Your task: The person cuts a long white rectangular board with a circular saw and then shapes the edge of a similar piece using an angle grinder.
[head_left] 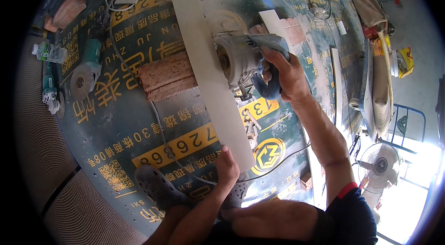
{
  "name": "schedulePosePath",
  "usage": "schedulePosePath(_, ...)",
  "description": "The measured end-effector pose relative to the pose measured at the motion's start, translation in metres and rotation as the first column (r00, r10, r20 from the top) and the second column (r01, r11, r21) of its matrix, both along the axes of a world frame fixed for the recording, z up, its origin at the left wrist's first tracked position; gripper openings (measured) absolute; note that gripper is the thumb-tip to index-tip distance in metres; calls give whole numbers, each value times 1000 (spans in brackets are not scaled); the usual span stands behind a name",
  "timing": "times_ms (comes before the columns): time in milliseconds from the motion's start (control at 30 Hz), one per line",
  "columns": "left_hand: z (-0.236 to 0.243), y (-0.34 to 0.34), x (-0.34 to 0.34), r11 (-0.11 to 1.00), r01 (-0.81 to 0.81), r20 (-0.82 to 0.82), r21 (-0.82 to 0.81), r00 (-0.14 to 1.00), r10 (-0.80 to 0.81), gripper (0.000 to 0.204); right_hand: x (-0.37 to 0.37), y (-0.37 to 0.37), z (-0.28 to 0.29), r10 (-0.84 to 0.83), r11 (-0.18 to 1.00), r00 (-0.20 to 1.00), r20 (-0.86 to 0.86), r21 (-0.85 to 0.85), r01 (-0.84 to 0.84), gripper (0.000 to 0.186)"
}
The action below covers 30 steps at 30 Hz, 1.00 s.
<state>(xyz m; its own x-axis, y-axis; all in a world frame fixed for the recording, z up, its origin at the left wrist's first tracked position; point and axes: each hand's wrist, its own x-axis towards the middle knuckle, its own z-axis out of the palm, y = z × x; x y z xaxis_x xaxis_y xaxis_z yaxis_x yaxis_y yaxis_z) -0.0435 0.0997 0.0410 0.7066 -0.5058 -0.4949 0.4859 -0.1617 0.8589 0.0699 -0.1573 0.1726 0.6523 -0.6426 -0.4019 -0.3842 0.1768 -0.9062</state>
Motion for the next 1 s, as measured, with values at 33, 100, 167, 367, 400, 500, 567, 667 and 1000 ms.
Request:
schedulePosePath(33,-1,0,0,1000,4,-2,-5,1000,-4,67,0,0,0,7,1000,1000,-6,-9,-7,26)
schedulePosePath(100,-3,0,-1,1000,6,26,16,1000,-6,67,-1,1,1,6,1000,1000,6,1,-6,25)
schedulePosePath(167,-2,-1,-1,999,8,50,33,999,-10,66,-2,1,1,4,1000,1000,14,7,-4,24)
schedulePosePath(367,2,-1,0,1000,-20,11,18,1000,20,67,-4,1,0,-26,999,999,45,49,23,19)
schedulePosePath(400,-1,-1,-1,999,-22,23,40,1000,21,67,-4,2,1,-27,999,999,34,44,25,20)
schedulePosePath(500,-3,-1,-3,998,-37,27,41,999,36,68,-4,2,2,-28,999,999,23,46,27,20)
schedulePosePath(567,-1,-2,-2,999,-48,19,20,999,48,68,-6,1,1,-30,998,999,21,52,28,20)
schedulePosePath(667,3,-3,1,999,-32,32,25,999,31,68,-8,-1,0,-24,998,1000,18,50,24,21)
schedulePosePath(1000,4,-2,2,1000,-16,11,-25,1000,17,66,-10,-1,2,-34,997,999,-1,71,34,23)
